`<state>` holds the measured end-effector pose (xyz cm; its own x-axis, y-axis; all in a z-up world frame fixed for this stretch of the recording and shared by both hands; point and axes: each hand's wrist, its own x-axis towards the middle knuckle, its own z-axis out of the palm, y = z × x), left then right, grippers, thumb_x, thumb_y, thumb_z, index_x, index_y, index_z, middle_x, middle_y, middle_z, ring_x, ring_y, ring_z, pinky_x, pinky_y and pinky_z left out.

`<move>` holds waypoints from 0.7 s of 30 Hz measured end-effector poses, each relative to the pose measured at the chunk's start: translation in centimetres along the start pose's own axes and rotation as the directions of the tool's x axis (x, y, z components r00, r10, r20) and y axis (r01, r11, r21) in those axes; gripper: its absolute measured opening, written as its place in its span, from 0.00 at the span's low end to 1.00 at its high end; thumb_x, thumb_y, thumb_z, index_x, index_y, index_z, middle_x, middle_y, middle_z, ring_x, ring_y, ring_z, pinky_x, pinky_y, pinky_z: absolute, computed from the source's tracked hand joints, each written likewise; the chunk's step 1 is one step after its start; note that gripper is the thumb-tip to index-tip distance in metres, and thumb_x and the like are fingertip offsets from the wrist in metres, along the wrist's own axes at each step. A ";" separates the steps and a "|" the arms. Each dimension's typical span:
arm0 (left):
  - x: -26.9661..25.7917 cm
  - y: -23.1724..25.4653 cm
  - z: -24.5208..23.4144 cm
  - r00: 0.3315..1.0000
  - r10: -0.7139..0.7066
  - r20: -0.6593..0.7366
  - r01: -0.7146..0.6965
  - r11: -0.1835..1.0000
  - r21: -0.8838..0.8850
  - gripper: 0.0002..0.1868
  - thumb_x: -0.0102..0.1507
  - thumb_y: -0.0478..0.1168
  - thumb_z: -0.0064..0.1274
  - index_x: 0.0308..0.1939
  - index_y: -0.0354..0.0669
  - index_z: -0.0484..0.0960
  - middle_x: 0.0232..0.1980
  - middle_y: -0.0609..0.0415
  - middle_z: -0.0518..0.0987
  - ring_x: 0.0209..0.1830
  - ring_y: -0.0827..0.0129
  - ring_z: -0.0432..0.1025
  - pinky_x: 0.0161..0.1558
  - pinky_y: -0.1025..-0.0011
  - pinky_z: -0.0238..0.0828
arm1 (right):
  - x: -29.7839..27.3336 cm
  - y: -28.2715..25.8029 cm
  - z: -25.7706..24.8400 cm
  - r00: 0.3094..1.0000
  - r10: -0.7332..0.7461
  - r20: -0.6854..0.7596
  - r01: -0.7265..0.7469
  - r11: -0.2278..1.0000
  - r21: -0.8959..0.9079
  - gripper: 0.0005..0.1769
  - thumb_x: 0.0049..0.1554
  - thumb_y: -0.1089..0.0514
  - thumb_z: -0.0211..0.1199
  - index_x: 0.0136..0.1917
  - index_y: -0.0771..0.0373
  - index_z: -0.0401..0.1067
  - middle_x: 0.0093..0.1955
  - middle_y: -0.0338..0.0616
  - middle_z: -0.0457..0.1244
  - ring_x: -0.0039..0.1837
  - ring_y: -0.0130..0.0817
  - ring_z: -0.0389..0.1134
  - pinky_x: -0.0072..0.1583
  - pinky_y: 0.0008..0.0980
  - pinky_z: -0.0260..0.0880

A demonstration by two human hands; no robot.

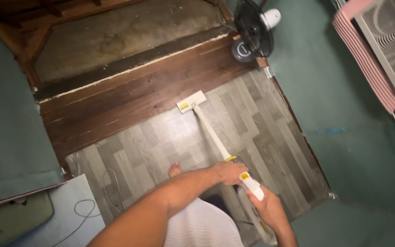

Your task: Mop the floor using a handheld mop.

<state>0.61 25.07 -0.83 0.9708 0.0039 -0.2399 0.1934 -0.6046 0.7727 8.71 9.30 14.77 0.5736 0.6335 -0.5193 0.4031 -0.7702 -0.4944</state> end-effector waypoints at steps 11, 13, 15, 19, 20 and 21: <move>2.0 -9.0 -11.9 0.963 -0.179 -0.203 0.156 0.980 -0.125 0.33 0.60 0.46 0.59 0.68 0.47 0.70 0.68 0.50 0.72 0.61 0.47 0.74 0.61 0.51 0.70 | 15.1 -10.0 -1.5 0.987 -0.035 0.157 0.041 0.999 -0.031 0.24 0.54 0.43 0.65 0.54 0.63 0.77 0.30 0.47 0.68 0.31 0.35 0.67 0.39 0.38 0.69; 3.4 -10.8 -14.5 0.957 -0.194 -0.215 0.167 0.976 -0.138 0.32 0.60 0.47 0.59 0.67 0.46 0.71 0.67 0.51 0.73 0.61 0.47 0.74 0.61 0.51 0.70 | 18.7 -10.8 -2.3 0.980 -0.038 0.195 0.038 0.999 0.005 0.24 0.54 0.43 0.65 0.53 0.64 0.77 0.29 0.46 0.67 0.31 0.33 0.65 0.38 0.38 0.69; 4.8 -12.6 -17.1 0.948 -0.220 -0.228 0.192 0.972 -0.138 0.31 0.60 0.47 0.59 0.66 0.47 0.71 0.67 0.51 0.73 0.62 0.48 0.73 0.61 0.51 0.70 | 22.1 -12.7 -3.3 0.973 -0.042 0.226 0.048 0.999 -0.023 0.24 0.55 0.42 0.64 0.52 0.65 0.78 0.28 0.45 0.66 0.30 0.33 0.65 0.37 0.38 0.68; 7.2 -15.7 -22.6 0.922 -0.290 -0.255 0.270 0.956 -0.113 0.28 0.61 0.48 0.58 0.65 0.47 0.72 0.65 0.50 0.74 0.62 0.47 0.72 0.61 0.51 0.69 | 29.2 -16.4 -4.8 0.958 -0.088 0.272 0.103 0.994 -0.043 0.25 0.56 0.41 0.63 0.50 0.66 0.77 0.26 0.44 0.64 0.28 0.32 0.63 0.35 0.37 0.66; 7.3 -16.2 -24.4 0.916 -0.303 -0.263 0.280 0.952 -0.122 0.28 0.61 0.48 0.58 0.65 0.47 0.72 0.65 0.50 0.74 0.62 0.47 0.72 0.61 0.51 0.69 | 31.1 -17.3 -4.9 0.954 -0.095 0.284 0.114 0.992 -0.050 0.25 0.56 0.41 0.63 0.50 0.66 0.77 0.26 0.44 0.64 0.28 0.32 0.63 0.35 0.37 0.66; 7.1 -16.6 -25.7 0.897 -0.333 -0.292 0.297 0.941 -0.160 0.27 0.62 0.46 0.56 0.65 0.48 0.72 0.65 0.49 0.73 0.61 0.47 0.73 0.60 0.51 0.69 | 32.6 -18.0 -4.8 0.946 -0.110 0.306 0.121 0.993 -0.015 0.25 0.56 0.41 0.63 0.51 0.65 0.77 0.26 0.44 0.63 0.28 0.32 0.63 0.34 0.38 0.65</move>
<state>7.93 55.57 -0.23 0.8475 0.4371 -0.3010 0.4934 -0.4401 0.7502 23.63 43.46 10.09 0.2798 0.7068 -0.6498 0.4797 -0.6892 -0.5431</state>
